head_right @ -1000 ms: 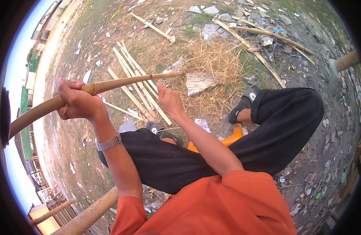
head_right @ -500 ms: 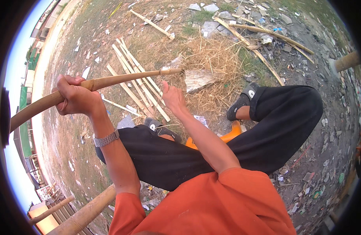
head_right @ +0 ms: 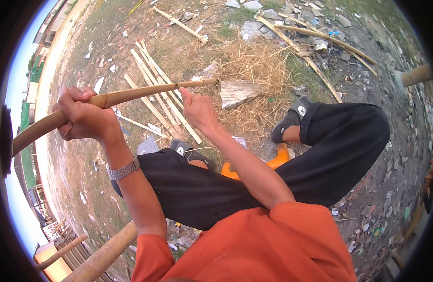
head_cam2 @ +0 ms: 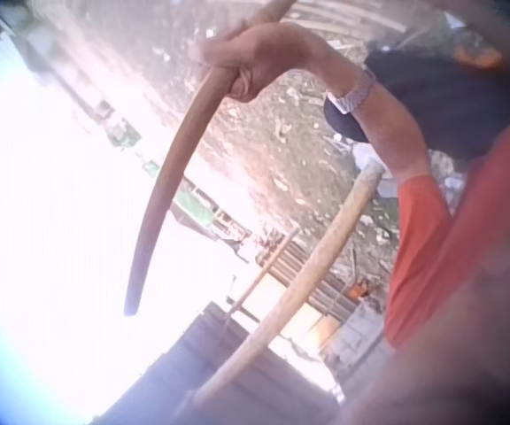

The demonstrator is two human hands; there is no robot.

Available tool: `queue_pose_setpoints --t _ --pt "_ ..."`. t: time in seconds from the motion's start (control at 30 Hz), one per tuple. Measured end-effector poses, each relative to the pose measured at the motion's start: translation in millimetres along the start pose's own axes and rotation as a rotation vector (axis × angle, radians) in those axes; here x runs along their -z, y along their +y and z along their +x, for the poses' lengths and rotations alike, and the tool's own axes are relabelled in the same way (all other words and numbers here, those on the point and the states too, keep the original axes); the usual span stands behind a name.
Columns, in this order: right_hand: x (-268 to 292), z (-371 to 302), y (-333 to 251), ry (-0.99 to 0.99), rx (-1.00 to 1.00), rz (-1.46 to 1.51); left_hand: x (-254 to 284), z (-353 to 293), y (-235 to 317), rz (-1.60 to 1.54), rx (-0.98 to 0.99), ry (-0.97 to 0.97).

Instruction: The person sits on a small stool outdoors and uses a green utility knife to shave the surface of a long, thin bamboo stick. They hold the stick with their left hand and scrape along its length with the knife in their right hand, removing the outer layer.

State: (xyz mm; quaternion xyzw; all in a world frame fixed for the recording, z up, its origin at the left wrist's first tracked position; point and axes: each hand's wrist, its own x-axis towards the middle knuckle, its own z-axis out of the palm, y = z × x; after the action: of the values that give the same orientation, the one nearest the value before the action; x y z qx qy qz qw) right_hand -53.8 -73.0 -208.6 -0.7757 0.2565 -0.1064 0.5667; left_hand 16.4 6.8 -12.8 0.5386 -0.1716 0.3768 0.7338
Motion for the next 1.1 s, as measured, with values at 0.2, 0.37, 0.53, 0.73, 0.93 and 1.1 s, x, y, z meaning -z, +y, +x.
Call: queue_pose_setpoints --t 0.2,0.37,0.53,0.73,0.93,1.1 --pt "-2.4 6.2 35.0 0.011 -0.095 -0.047 -2.1 -0.9 2.3 -0.035 0.011 -0.045" --pt "-14.4 10.9 39.5 0.027 -0.077 -0.046 -4.8 -2.7 5.4 -0.027 0.013 -0.021" --pt "-4.7 11.3 54.0 -0.025 -0.162 -0.079 3.8 0.3 2.2 -0.032 0.028 -0.027" --pt "-13.7 27.5 75.3 0.018 -0.171 -0.137 -3.1 2.9 0.8 -0.075 0.023 -0.031" --pt "-15.6 33.5 96.6 -0.035 -0.275 -0.126 -4.2 -1.8 1.6 -0.053 0.023 -0.046" --pt "-2.1 49.4 104.3 -0.039 -0.198 -0.436 2.1 7.8 -2.5 -0.088 0.046 -0.052"
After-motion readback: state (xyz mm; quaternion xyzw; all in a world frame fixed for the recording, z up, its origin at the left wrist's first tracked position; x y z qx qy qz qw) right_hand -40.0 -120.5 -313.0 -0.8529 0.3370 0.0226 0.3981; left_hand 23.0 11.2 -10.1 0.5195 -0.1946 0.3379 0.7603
